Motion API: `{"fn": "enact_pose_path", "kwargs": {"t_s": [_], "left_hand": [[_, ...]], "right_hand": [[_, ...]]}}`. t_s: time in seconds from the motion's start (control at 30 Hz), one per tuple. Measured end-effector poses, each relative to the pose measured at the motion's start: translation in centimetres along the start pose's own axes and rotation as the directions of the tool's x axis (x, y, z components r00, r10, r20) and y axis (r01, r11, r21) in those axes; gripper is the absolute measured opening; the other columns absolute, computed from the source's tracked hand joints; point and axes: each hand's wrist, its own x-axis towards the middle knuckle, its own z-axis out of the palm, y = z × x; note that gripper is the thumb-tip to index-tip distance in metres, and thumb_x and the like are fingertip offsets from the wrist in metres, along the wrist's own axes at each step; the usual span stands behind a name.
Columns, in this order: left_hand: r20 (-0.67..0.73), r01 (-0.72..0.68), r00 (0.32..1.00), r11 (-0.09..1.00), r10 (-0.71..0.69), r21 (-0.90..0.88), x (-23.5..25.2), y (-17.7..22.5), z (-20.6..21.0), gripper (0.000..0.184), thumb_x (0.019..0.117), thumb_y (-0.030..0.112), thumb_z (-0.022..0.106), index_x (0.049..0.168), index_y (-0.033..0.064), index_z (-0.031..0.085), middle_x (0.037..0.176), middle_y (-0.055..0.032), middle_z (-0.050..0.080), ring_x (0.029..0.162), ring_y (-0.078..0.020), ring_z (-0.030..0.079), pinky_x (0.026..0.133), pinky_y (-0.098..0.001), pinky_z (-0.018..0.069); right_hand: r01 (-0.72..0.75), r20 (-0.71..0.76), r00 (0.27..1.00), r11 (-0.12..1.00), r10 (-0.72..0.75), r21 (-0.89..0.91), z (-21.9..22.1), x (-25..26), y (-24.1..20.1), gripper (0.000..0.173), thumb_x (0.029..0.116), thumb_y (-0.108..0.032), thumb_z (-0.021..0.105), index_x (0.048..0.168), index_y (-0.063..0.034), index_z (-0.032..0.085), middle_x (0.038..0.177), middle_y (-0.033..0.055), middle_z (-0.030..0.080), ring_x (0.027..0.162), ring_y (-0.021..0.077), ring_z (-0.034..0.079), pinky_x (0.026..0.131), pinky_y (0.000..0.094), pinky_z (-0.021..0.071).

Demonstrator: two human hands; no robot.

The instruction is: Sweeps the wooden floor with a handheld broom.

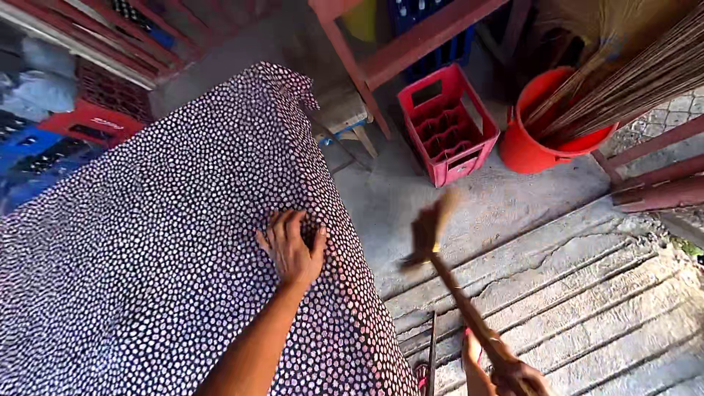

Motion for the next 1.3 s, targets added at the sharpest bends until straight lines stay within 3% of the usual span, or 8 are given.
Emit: {"fn": "enact_pose_path", "kwargs": {"t_s": [0.13,0.2,0.33,0.5,0.73,1.03,1.2,1.3], "left_hand": [[-0.026,0.004,1.000,1.000,-0.005,-0.020,-0.1,0.1,0.3,0.072,0.0981,0.059,0.038,0.141,0.0028,0.054,0.149,-0.0267,0.048,0.146,-0.0474,0.035,0.117,-0.0728,0.0114],[-0.032,-0.006,0.999,1.000,0.006,-0.013,-0.2,0.1,0.3,0.072,0.0985,0.058,0.037,0.140,0.0018,0.054,0.148,-0.0281,0.048,0.145,-0.0489,0.036,0.116,-0.0730,0.0134],[-0.026,0.001,1.000,1.000,-0.001,-0.003,-0.2,0.1,0.2,0.074,0.0974,0.058,0.037,0.137,-0.0015,0.055,0.146,-0.0309,0.048,0.141,-0.0514,0.039,0.116,-0.0714,0.0158],[-0.011,0.005,1.000,1.000,-0.005,-0.014,-0.3,0.0,0.1,0.077,0.0978,0.060,0.035,0.138,-0.0029,0.053,0.146,-0.0327,0.047,0.141,-0.0515,0.039,0.115,-0.0689,0.0189],[0.004,-0.001,1.000,1.000,0.001,-0.030,-0.3,0.1,-0.2,0.076,0.0959,0.058,0.037,0.137,-0.0036,0.054,0.145,-0.0341,0.047,0.138,-0.0536,0.041,0.115,-0.0685,0.0202],[-0.005,0.006,1.000,0.999,-0.006,-0.044,0.0,0.9,-0.2,0.073,0.0961,0.055,0.039,0.138,-0.0035,0.052,0.146,-0.0331,0.046,0.139,-0.0541,0.039,0.115,-0.0688,0.0184],[0.019,0.001,1.000,0.998,0.000,-0.069,0.0,0.5,0.1,0.071,0.0963,0.053,0.043,0.141,-0.0018,0.052,0.148,-0.0330,0.046,0.140,-0.0548,0.038,0.115,-0.0708,0.0176],[0.029,0.005,1.000,0.997,-0.002,-0.072,0.2,0.7,-0.1,0.071,0.0967,0.052,0.044,0.141,-0.0031,0.052,0.148,-0.0337,0.046,0.140,-0.0553,0.038,0.117,-0.0691,0.0178]], "right_hand": [[-0.109,0.240,0.959,0.978,0.151,-0.179,6.9,18.4,-1.7,0.056,0.0965,-0.021,0.046,0.151,-0.0230,0.033,0.079,0.0000,0.061,0.059,0.0073,0.059,0.052,0.0219,0.0508],[-0.127,0.186,0.964,0.945,0.190,-0.303,11.1,28.0,-3.4,0.027,0.1065,-0.025,0.037,0.130,-0.0150,0.047,0.074,0.0009,0.061,0.056,0.0086,0.058,0.049,0.0228,0.0492],[0.004,0.140,0.988,0.899,0.064,-0.438,16.4,41.2,-8.6,0.032,0.1115,-0.026,0.032,0.112,-0.0031,0.053,0.067,0.0017,0.055,0.052,0.0100,0.055,0.049,0.0245,0.0488],[0.224,0.013,0.974,0.974,-0.224,0.031,15.0,45.8,-14.8,0.026,0.1068,-0.025,0.031,0.101,-0.0097,0.050,0.057,-0.0005,0.052,0.044,0.0095,0.051,0.043,0.0241,0.0460],[0.316,-0.039,0.910,0.632,-0.412,0.708,8.6,37.5,-10.1,0.030,0.1012,-0.026,0.029,0.101,-0.0089,0.053,0.063,0.0032,0.063,0.048,0.0131,0.063,0.045,0.0241,0.0532],[0.604,-0.379,0.789,0.724,-0.484,0.332,-0.4,15.4,-2.0,0.026,0.1057,-0.027,0.022,0.122,-0.0199,0.041,0.066,-0.0026,0.060,0.052,0.0076,0.061,0.049,0.0219,0.0528],[0.440,-0.144,0.896,0.788,-0.421,0.432,2.3,5.4,5.3,0.022,0.0907,-0.025,0.053,0.109,-0.0145,0.059,0.077,0.0036,0.069,0.058,0.0099,0.065,0.051,0.0234,0.0549],[0.294,0.004,0.948,0.884,-0.317,0.363,4.3,5.8,5.2,0.055,0.0940,-0.020,0.048,0.148,-0.0245,0.036,0.083,0.0031,0.065,0.060,0.0089,0.060,0.052,0.0222,0.0507]]}}
